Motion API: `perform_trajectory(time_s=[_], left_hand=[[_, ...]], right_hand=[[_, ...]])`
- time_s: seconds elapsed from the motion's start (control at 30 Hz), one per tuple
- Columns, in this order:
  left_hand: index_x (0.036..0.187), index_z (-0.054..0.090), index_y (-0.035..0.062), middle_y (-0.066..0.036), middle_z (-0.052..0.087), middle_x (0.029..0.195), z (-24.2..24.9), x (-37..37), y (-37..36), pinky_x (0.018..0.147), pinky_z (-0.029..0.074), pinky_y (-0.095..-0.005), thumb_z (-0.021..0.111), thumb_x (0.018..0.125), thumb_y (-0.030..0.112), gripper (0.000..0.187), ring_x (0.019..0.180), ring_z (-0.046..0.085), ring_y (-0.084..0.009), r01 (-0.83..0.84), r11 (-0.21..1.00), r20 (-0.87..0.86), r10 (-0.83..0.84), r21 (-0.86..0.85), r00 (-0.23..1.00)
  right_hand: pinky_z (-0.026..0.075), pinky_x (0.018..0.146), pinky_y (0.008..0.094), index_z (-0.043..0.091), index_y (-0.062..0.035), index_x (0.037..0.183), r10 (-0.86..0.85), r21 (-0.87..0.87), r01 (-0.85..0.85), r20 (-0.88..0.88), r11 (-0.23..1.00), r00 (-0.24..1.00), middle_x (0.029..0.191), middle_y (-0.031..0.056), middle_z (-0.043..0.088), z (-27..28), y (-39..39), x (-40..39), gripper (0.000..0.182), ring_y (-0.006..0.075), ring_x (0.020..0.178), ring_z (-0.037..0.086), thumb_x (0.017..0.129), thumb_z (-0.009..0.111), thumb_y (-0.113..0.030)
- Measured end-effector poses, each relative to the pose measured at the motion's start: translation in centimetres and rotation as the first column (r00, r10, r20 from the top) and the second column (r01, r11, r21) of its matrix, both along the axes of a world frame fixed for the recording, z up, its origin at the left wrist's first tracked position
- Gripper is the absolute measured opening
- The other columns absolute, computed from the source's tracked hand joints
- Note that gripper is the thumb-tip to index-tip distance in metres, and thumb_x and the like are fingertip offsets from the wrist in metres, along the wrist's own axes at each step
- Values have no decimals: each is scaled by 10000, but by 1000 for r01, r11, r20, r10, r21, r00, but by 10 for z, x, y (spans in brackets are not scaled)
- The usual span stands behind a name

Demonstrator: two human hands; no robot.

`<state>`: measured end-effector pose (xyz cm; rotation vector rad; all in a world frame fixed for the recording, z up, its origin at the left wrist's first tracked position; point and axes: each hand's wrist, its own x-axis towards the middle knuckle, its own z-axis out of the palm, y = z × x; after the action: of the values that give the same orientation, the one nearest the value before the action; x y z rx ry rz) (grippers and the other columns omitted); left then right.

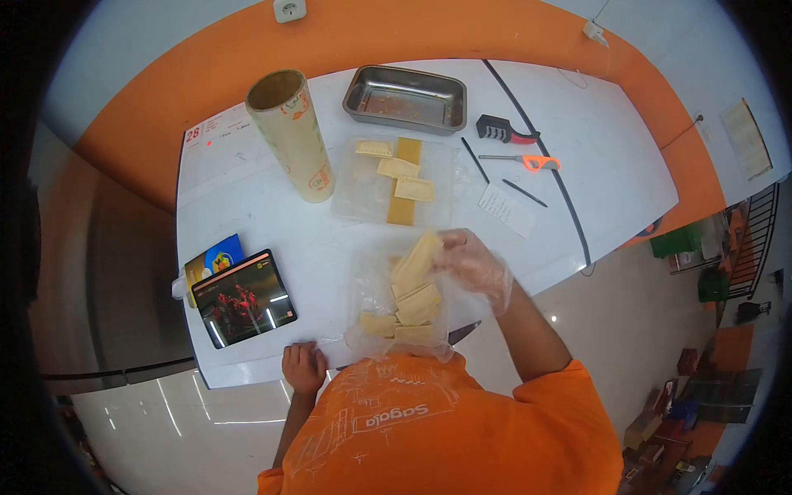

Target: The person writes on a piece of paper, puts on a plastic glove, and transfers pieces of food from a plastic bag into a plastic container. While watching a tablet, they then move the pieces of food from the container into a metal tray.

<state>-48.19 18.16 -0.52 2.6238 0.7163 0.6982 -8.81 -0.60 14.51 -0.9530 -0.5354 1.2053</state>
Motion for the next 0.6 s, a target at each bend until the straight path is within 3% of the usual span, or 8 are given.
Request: perform_trajectory(time_s=[0.03,0.07,0.13,0.17,0.23,0.4,0.47,0.6], left_hand=[[1020,691,61,-117,643,923,0,0,0,714,495,-433,720,811,119,219,826,600,-326,3,1000,1,-3,6,1000],[1020,691,61,-117,643,923,1,1,1,714,495,-433,720,811,119,219,826,600,-326,-1,1000,-1,1,12,1000],[1017,697,62,-116,637,918,2,1,0,713,495,-434,721,810,122,217,820,598,-326,8,1000,20,-8,5,1000],[1017,697,62,-116,637,918,2,1,1,713,495,-434,721,810,122,217,820,598,-326,7,1000,16,-7,10,1000],[1016,699,63,-116,637,914,2,1,0,714,497,-433,723,808,121,217,820,599,-324,0,1000,5,0,-1,1000],[1014,691,64,-116,638,912,0,0,-1,719,497,-437,716,811,121,212,826,603,-326,-1,1000,4,1,6,1000],[1015,699,64,-113,636,905,1,1,0,712,498,-431,721,808,118,216,822,603,-321,-1,1000,14,1,21,1000],[1008,698,68,-111,630,895,2,2,0,710,501,-435,723,803,116,211,818,603,-324,-9,1000,23,9,27,1000]], right_hand=[[580,798,386,728,7,1199,80,-263,-6,270,965,959,995,143,761,6,-1,1,368,197,863,711,901,798,-199],[580,798,386,728,7,1199,81,-257,-10,269,966,960,995,143,761,14,2,0,368,197,863,711,901,798,-199],[589,874,407,726,-10,1251,622,-703,-61,583,709,523,1061,190,777,32,11,-3,457,279,923,752,894,751,-295],[589,874,407,726,-10,1251,620,-699,-64,584,712,524,1061,190,777,36,15,-4,457,279,923,752,894,751,-295],[591,896,395,732,-48,1232,640,-697,217,715,683,283,1032,226,759,40,23,-4,452,333,940,748,880,756,-331],[573,939,430,722,-87,1234,369,-402,461,915,791,164,1030,200,745,13,61,51,435,375,997,716,860,764,-305],[566,958,410,635,-66,1345,207,-79,480,953,873,-222,1129,180,716,-9,78,70,533,354,1035,699,854,773,-224],[535,1018,419,560,-72,1420,534,-418,496,838,761,-113,1252,180,669,0,107,76,609,373,1137,654,867,763,-225]])
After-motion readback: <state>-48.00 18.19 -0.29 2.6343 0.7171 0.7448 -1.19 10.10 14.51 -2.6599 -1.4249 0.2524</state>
